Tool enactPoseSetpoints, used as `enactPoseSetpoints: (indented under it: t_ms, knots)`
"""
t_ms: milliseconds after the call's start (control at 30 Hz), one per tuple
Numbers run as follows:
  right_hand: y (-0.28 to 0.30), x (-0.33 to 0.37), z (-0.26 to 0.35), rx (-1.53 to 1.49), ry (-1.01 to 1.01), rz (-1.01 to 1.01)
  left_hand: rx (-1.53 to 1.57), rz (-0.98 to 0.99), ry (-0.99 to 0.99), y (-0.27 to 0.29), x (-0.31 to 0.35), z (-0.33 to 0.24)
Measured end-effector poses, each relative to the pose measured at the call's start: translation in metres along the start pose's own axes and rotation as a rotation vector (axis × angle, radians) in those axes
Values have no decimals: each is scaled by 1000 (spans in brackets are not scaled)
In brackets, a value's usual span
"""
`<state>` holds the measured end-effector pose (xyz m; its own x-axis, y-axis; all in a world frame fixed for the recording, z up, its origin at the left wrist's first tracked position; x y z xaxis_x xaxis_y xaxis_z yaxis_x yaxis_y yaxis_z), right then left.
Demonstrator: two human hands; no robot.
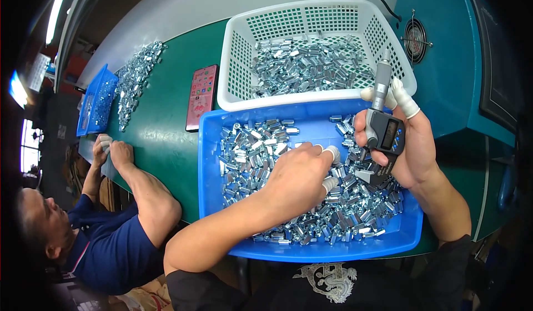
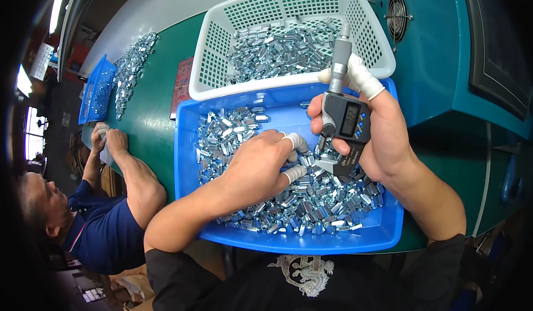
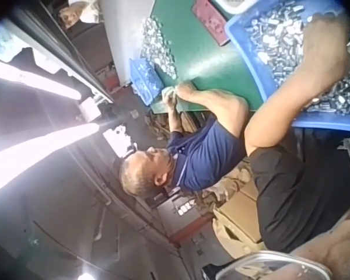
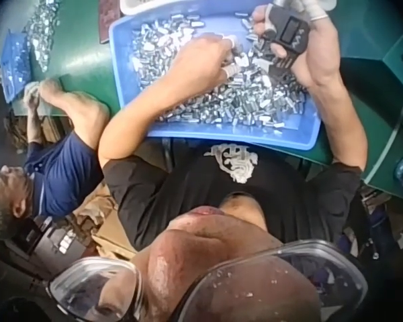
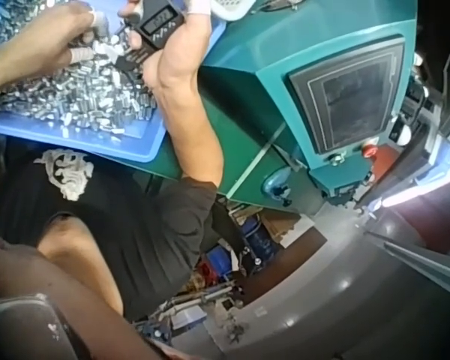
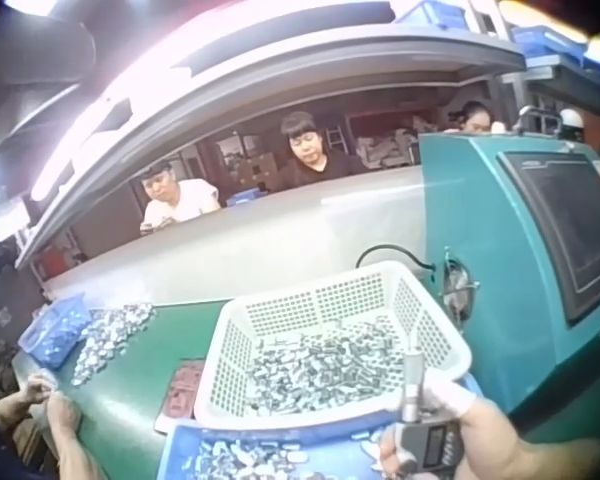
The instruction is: Measuring the dimensions of small metal components using a digital micrometer for quality control.
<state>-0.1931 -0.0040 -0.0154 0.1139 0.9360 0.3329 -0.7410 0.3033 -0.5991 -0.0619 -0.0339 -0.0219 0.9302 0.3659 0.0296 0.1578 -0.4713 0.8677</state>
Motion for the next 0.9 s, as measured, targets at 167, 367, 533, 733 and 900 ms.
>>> enactPoseSetpoints:
  t_ms: [167, 367, 533, 733, 900]
  knots:
    - [1, 2, 0, 1, -6, -58, 77, 55, -12, -2, -1, -2]
    - [1, 3, -1, -12, -12, -11, 181, -258, -187, 19, 1, -10]
    - [1, 2, 0, -42, -4, 11, 399, -117, 69, 20, -3, -1]
    - [-2, 0, 0, -7, 11, -5, 430, -113, 23, 13, -2, 1]
    - [-8, 4, 0, -9, 10, -53, 327, -204, -71, 24, 6, -4]
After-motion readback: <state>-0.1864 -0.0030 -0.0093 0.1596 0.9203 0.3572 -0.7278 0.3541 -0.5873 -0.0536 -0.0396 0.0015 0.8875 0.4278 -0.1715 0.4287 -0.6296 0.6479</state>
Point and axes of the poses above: each hand's wrist, its own x-axis away from the middle knuckle, its own y-axis out of the back of the hand, z = x × y, the point moved 7 cm from there along -x, towards the middle knuckle, and after that the axes turned 4 degrees about -y, right-handed, at the moved point
